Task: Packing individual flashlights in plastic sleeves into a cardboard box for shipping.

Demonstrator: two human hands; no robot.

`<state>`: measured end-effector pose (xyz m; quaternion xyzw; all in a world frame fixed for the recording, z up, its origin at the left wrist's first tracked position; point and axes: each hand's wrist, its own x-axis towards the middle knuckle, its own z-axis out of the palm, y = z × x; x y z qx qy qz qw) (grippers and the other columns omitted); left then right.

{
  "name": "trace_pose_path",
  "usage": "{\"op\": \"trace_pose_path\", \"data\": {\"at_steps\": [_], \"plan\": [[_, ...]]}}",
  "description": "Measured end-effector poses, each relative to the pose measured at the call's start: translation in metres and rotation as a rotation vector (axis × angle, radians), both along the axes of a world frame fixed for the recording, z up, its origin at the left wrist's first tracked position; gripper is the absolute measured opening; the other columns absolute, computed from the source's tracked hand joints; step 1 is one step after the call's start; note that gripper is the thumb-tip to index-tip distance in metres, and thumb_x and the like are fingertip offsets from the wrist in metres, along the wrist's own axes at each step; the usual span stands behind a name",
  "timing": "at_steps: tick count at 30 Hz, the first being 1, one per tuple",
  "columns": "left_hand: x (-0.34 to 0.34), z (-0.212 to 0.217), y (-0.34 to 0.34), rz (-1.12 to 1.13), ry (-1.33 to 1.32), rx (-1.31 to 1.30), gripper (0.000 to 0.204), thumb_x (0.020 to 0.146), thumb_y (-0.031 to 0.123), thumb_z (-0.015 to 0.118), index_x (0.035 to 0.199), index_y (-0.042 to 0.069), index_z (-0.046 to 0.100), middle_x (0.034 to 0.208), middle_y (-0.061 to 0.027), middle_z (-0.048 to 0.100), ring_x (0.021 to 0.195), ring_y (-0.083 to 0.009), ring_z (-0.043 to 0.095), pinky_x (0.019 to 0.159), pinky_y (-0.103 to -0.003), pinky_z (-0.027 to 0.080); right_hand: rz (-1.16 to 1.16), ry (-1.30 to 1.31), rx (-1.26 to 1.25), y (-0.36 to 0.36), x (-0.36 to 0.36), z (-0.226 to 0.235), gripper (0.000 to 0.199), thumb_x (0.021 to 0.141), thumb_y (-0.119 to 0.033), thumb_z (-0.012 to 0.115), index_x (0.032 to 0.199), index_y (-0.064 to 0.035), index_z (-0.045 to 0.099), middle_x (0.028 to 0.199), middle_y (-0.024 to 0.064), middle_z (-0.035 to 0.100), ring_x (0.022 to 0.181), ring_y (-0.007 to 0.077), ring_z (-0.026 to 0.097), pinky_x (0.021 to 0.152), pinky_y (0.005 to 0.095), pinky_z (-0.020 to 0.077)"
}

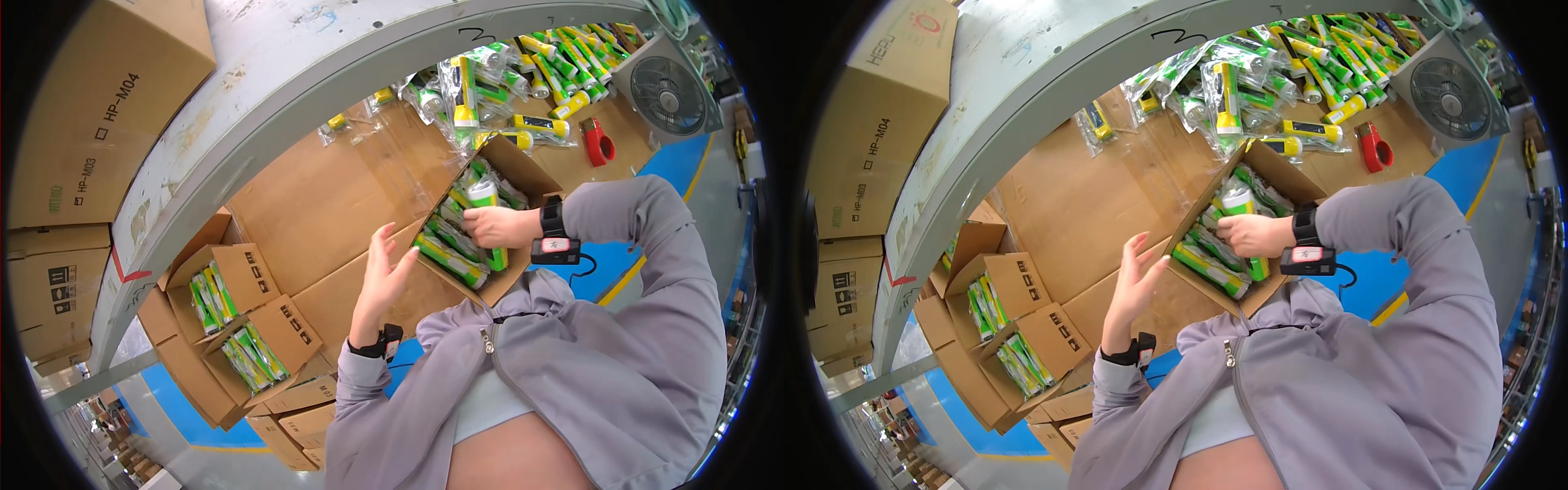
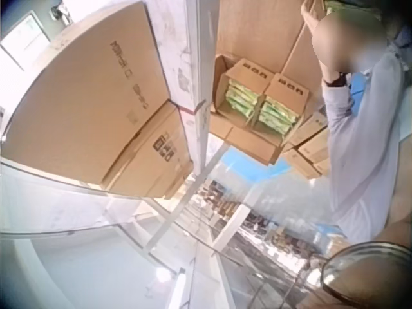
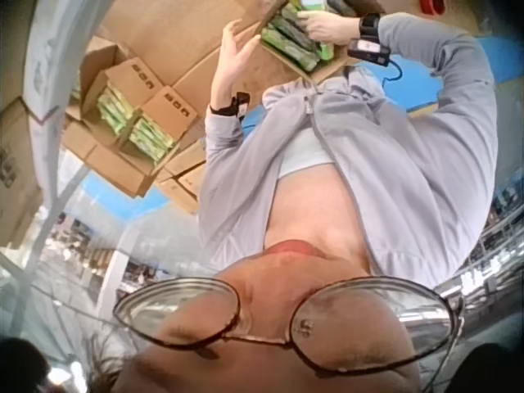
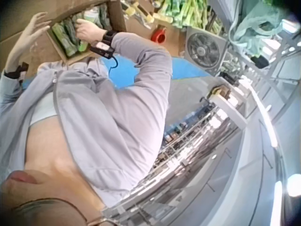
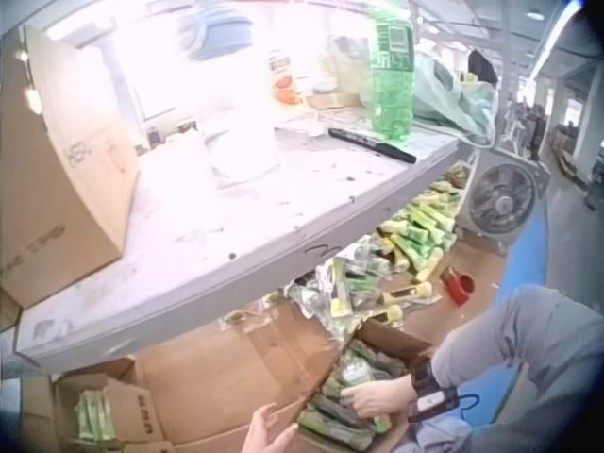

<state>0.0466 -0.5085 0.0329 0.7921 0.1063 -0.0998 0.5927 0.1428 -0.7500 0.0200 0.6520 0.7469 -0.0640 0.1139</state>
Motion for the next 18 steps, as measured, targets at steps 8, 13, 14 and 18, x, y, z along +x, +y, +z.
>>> {"op": "trace_pose_path", "data": {"at_steps": [8, 13, 14, 18], "plan": [[0.001, -0.025, -0.001, -0.196, 0.085, -0.287, 0.042, 0.092, 0.018, 0.050, 0.129, 0.002, 0.037, 0.121, -0.0127, 0.051, 0.109, -0.0197, 0.051, 0.088, -0.032, 0.044, 0.319, 0.212, 0.228, 0.030, 0.015, -0.048, 0.015, 0.066, -0.024, 0.055, 0.071, -0.0140, 0.065, 0.098, 0.0056, 0.057, 0.104, 0.0241, 0.046, 0.091, 0.0419, 0.0341], [0.017, -0.049, 0.044, -0.143, 0.260, -0.405, 0.038, 0.093, 0.028, 0.050, 0.123, 0.004, 0.045, 0.115, -0.0111, 0.055, 0.099, -0.0179, 0.056, 0.081, -0.030, 0.046, -0.555, 0.383, 0.427, -0.004, 0.002, -0.015, 0.029, 0.075, -0.018, 0.055, 0.100, -0.0054, 0.048, 0.109, 0.0126, 0.050, 0.108, 0.0294, 0.046, 0.087, 0.0387, 0.0380], [0.021, -0.064, 0.059, -0.073, 0.261, -0.378, 0.038, 0.093, 0.029, 0.050, 0.122, 0.004, 0.045, 0.113, -0.0108, 0.056, 0.098, -0.0179, 0.057, 0.079, -0.030, 0.046, -0.852, 0.452, 0.336, 0.004, -0.007, -0.004, 0.030, 0.078, -0.023, 0.053, 0.100, -0.0026, 0.047, 0.105, 0.0175, 0.052, 0.101, 0.0326, 0.050, 0.082, 0.0400, 0.0405], [0.090, -0.102, 0.090, -0.018, 0.280, -0.114, 0.040, 0.090, 0.029, 0.054, 0.121, 0.004, 0.045, 0.115, -0.0117, 0.054, 0.098, -0.0203, 0.057, 0.078, -0.030, 0.046, -1.240, 0.608, 0.007, 0.012, -0.031, -0.030, 0.054, 0.091, -0.046, 0.038, 0.100, 0.0072, 0.045, 0.064, 0.0213, 0.058, 0.063, 0.0385, 0.059, 0.057, 0.0464, 0.0453]]}}
